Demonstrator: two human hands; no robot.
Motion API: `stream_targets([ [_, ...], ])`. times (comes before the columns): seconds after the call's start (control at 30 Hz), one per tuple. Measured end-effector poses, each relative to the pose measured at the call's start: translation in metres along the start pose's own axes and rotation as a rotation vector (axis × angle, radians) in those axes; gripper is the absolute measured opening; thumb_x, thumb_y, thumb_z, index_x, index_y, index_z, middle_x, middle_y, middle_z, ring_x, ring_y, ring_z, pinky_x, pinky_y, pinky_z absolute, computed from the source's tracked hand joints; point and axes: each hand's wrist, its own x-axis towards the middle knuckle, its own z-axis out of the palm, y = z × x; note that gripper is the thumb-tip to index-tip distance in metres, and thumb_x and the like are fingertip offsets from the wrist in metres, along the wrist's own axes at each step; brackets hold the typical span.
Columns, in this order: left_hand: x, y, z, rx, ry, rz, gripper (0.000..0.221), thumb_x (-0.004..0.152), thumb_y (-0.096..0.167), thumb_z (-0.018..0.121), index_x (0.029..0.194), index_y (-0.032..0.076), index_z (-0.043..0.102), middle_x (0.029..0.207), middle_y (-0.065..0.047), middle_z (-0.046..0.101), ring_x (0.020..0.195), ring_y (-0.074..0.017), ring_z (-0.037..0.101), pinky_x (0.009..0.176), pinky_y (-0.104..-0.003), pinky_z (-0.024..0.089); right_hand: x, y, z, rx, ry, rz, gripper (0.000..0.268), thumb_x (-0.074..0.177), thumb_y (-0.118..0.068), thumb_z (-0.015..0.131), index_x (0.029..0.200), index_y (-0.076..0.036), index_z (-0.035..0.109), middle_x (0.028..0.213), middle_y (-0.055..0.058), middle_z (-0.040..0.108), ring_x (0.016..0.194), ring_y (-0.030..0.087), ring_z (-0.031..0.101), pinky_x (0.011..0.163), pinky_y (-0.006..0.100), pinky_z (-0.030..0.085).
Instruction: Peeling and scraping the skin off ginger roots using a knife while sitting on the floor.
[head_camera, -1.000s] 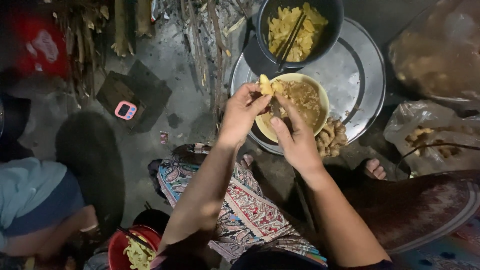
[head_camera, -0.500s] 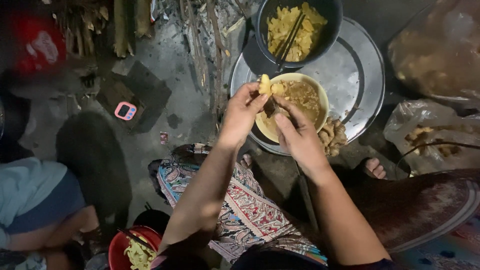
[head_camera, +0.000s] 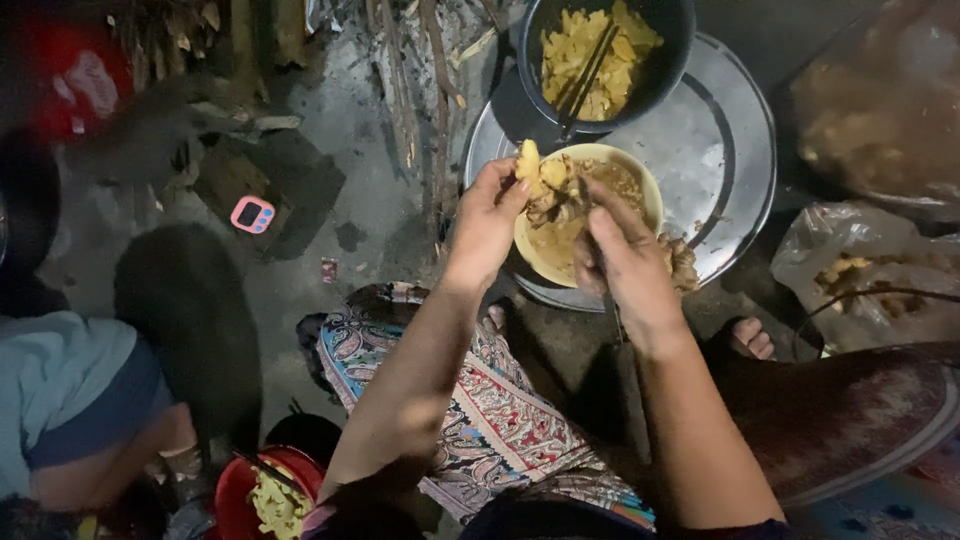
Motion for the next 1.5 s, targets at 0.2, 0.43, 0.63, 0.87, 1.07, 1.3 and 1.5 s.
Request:
stream_targets([
  [0.2,-0.001,0.002,0.002,0.037,-0.010,0.002,0.029,0.102,0.018,0.064,0.128,0.007,0.066,0.110,-0.014,0.071,0.101,-0.0181,0.064,0.088,-0.040,0.057,-0.001,-0.011,0.005,-0.009,-0.038,0.062,0.063,0.108,-0.041,0.046,0.162,-0.014,0.026,0.068,0.000,0.046,0.046,0.010,0.043,0.037,0.025,0.033],
  [0.43,0.001,0.001,0.012,0.073,-0.030,0.028,0.037,0.100,0.023,0.062,0.132,0.004,0.062,0.124,-0.025,0.068,0.119,-0.0368,0.064,0.103,-0.047,0.051,0.017,0.033,-0.024,0.433,-0.198,0.120,0.046,0.109,-0.041,0.049,0.152,-0.029,0.041,0.069,0.002,0.033,0.040,0.012,0.039,0.032,0.021,0.032],
  [0.63,0.003,-0.007,0.013,0.298,-0.033,0.079,0.062,0.084,0.033,0.081,0.134,0.005,0.058,0.121,-0.027,0.068,0.119,-0.0438,0.065,0.103,-0.051,0.053,0.018,0.045,-0.028,0.344,-0.110,0.171,0.024,0.108,-0.042,0.052,0.130,-0.034,0.054,0.068,0.006,0.038,0.037,0.016,0.038,0.031,0.025,0.032],
  [0.87,0.015,0.000,0.001,0.254,-0.130,0.061,0.059,0.084,0.034,0.080,0.130,0.003,0.059,0.115,-0.026,0.069,0.113,-0.0418,0.068,0.099,-0.051,0.054,0.022,0.029,-0.034,0.331,-0.184,0.255,0.049,0.106,-0.060,0.049,0.086,-0.015,0.052,0.061,0.003,0.037,0.038,0.014,0.034,0.037,0.025,0.028],
  [1.07,0.011,0.005,0.001,0.364,-0.183,0.109,0.056,0.086,0.031,0.077,0.129,0.002,0.056,0.113,-0.027,0.067,0.111,-0.0476,0.067,0.096,-0.054,0.053,0.016,0.027,-0.021,0.310,-0.277,0.178,0.049,0.109,-0.049,0.045,0.154,-0.033,0.033,0.071,0.000,0.031,0.042,0.014,0.034,0.038,0.026,0.028],
  [1.3,0.010,0.009,-0.002,0.375,-0.203,0.137,0.058,0.086,0.034,0.078,0.132,0.006,0.055,0.116,-0.024,0.068,0.114,-0.0443,0.067,0.097,-0.053,0.053,0.025,0.052,-0.042,0.300,-0.274,0.177,0.052,0.110,-0.047,0.043,0.159,-0.038,0.029,0.070,0.001,0.030,0.042,0.016,0.033,0.037,0.027,0.030],
  [1.5,0.010,0.004,-0.010,0.306,-0.261,0.192,0.065,0.090,0.033,0.076,0.141,0.004,0.051,0.124,-0.030,0.063,0.117,-0.0451,0.065,0.103,-0.052,0.052,0.023,0.048,-0.039,0.439,-0.193,0.234,0.023,0.108,-0.046,0.051,0.110,-0.024,0.059,0.067,0.006,0.033,0.037,0.018,0.032,0.033,0.028,0.031],
])
